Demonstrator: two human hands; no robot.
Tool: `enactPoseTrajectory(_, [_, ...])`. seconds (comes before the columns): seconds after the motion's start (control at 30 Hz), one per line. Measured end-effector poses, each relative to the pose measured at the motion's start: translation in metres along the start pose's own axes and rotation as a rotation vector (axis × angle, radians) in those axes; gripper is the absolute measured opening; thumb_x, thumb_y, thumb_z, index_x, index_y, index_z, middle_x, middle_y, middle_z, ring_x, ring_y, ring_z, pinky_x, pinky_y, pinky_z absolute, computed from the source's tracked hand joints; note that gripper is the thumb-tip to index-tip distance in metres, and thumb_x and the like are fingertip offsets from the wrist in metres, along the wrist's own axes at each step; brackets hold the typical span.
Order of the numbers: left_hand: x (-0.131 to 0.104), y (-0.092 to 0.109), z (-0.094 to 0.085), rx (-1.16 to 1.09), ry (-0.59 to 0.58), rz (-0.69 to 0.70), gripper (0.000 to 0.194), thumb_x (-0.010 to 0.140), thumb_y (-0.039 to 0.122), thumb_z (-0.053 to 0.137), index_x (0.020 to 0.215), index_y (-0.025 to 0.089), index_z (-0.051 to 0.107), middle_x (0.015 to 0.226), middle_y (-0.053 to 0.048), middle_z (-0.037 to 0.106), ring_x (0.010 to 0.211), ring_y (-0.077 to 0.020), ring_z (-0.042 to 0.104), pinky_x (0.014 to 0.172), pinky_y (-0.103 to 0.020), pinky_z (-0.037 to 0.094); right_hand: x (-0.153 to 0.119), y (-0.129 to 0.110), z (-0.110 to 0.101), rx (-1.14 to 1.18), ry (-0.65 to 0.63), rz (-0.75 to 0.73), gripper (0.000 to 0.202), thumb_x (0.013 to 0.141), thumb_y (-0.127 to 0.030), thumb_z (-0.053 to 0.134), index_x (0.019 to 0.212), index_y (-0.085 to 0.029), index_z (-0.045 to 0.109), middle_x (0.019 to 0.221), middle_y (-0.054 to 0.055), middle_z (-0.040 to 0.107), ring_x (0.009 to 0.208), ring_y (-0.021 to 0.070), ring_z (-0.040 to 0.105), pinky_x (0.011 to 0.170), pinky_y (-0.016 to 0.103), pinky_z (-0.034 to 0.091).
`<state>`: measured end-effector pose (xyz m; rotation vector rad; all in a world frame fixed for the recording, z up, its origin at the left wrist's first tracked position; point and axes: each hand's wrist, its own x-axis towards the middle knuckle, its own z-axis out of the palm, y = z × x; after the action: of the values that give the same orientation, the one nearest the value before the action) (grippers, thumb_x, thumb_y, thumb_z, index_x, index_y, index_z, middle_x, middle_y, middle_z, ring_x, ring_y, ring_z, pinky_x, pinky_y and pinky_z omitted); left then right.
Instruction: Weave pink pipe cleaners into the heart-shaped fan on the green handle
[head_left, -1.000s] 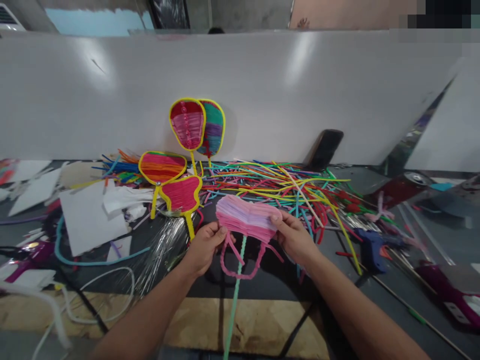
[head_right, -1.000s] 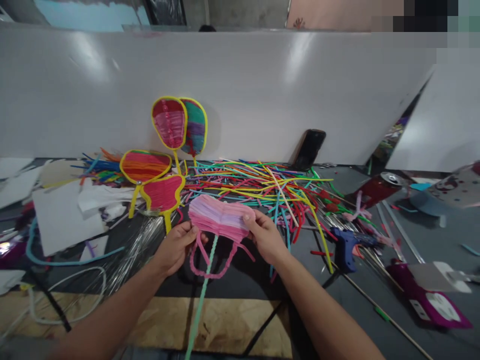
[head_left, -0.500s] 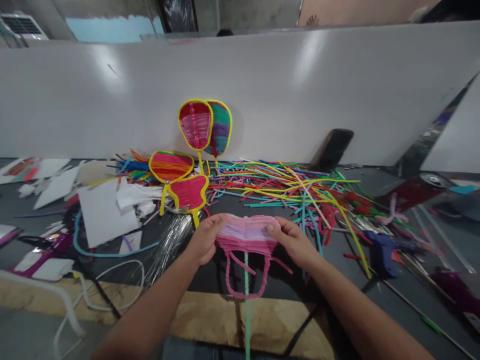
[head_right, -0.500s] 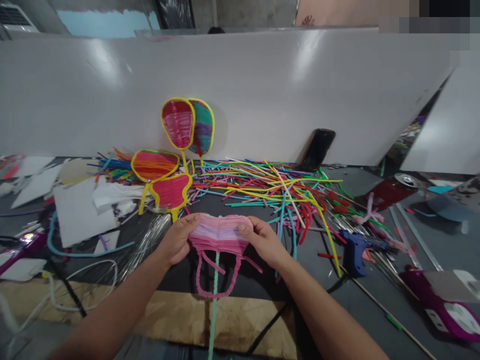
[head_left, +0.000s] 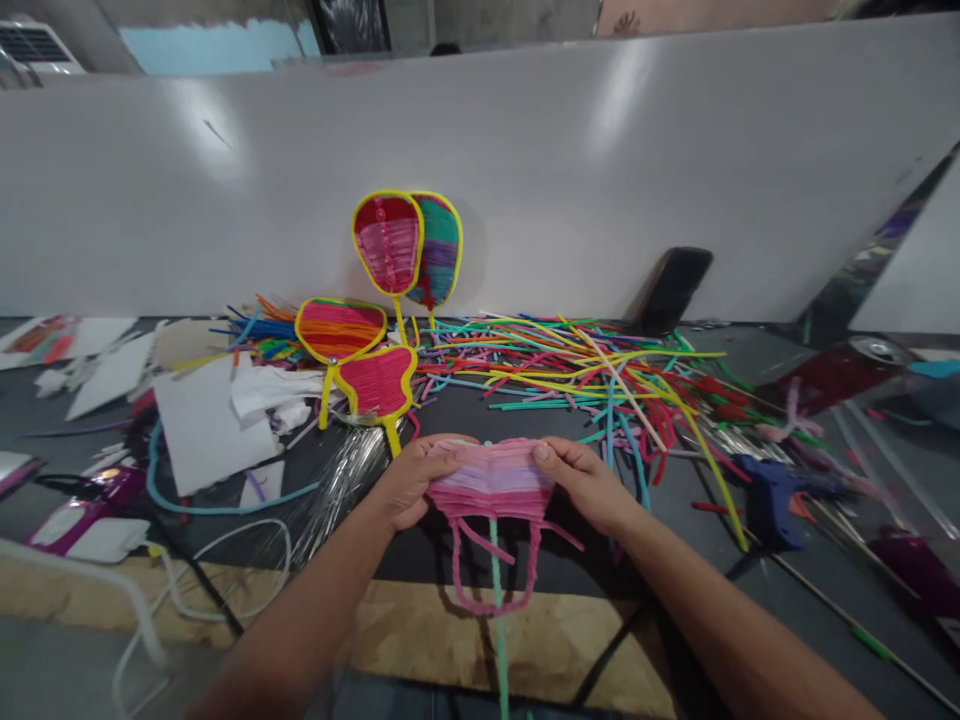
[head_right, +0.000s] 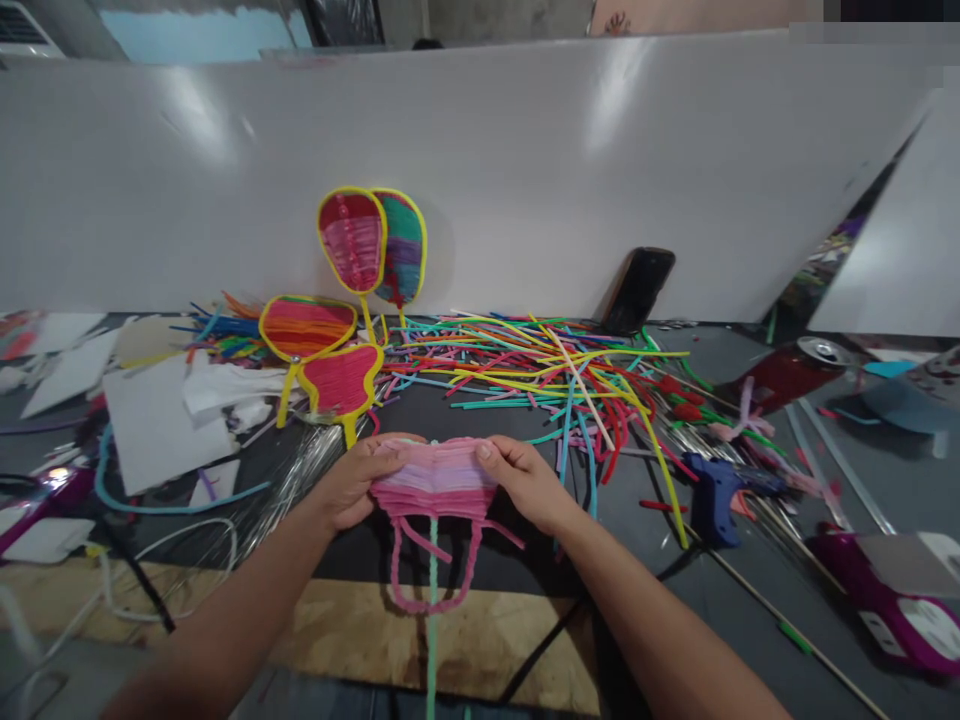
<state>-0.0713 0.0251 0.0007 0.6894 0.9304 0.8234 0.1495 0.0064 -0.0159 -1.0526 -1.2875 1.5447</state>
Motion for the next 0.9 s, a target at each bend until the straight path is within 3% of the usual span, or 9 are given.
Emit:
enactPoseTrajectory(0.23, [0.002, 0.0, -0.001, 0.053, 0.039, -0.003, 0.024, 0.058, 0.021, 0.078, 0.078, 0.011, 0.07, 0.067, -0.004, 0.07, 0.056, -0.0101, 0.061, 0.057, -0.018, 0.047, 0.001, -0.001, 0.0, 0.031, -0.032, 0.008, 0.032, 0.081, -0.048, 0.055, 0.08, -0.017, 0.062, 0.069, -0.002, 0.056, 0.061, 0.0101, 0.047, 0.061, 0.023, 0.038])
enactPoseTrajectory(0.4, [0.002, -0.001, 0.004, 0.146, -0.015, -0.085, 0.025, 0.06, 0.02, 0.076, 0.083, 0.012, 0.07, 0.073, -0.004, 0.072, 0.06, -0.0118, 0.063, 0.059, -0.02, 0.048, 0.001, -0.002, 0.0, -0.224, 0.075, -0.224, 0.031, 0.079, -0.038, 0.06, 0.106, -0.021, 0.06, 0.097, 0.004, 0.064, 0.081, 0.0143, 0.058, 0.072, 0.027, 0.045])
enactPoseTrajectory(0.53, [-0.001, -0.007, 0.013, 0.209, -0.122, -0.138, 0.022, 0.067, 0.024, 0.073, 0.086, 0.013, 0.069, 0.081, -0.006, 0.072, 0.068, -0.013, 0.064, 0.065, -0.02, 0.049, -0.002, -0.007, 0.003, -0.534, -0.071, -0.338, 0.028, 0.083, -0.033, 0.057, 0.106, -0.018, 0.064, 0.097, 0.008, 0.068, 0.086, 0.0164, 0.062, 0.076, 0.027, 0.046])
enactPoseTrajectory(0.63, [-0.002, -0.009, 0.017, 0.227, -0.134, -0.121, 0.021, 0.069, 0.026, 0.072, 0.085, 0.013, 0.069, 0.08, -0.006, 0.072, 0.067, -0.0125, 0.064, 0.064, -0.019, 0.048, -0.004, -0.009, 0.005, -0.659, -0.132, -0.375, 0.027, 0.084, -0.031, 0.056, 0.106, -0.019, 0.065, 0.096, 0.007, 0.07, 0.086, 0.0163, 0.063, 0.076, 0.025, 0.045])
enactPoseTrajectory(0.9, [0.002, -0.01, 0.016, 0.212, -0.067, -0.134, 0.025, 0.066, 0.026, 0.074, 0.085, 0.012, 0.069, 0.074, -0.006, 0.071, 0.062, -0.0123, 0.062, 0.06, -0.02, 0.048, -0.002, -0.006, 0.005, -0.586, -0.173, -0.348, 0.026, 0.084, -0.028, 0.055, 0.106, -0.018, 0.066, 0.098, 0.007, 0.07, 0.087, 0.0164, 0.064, 0.077, 0.026, 0.046])
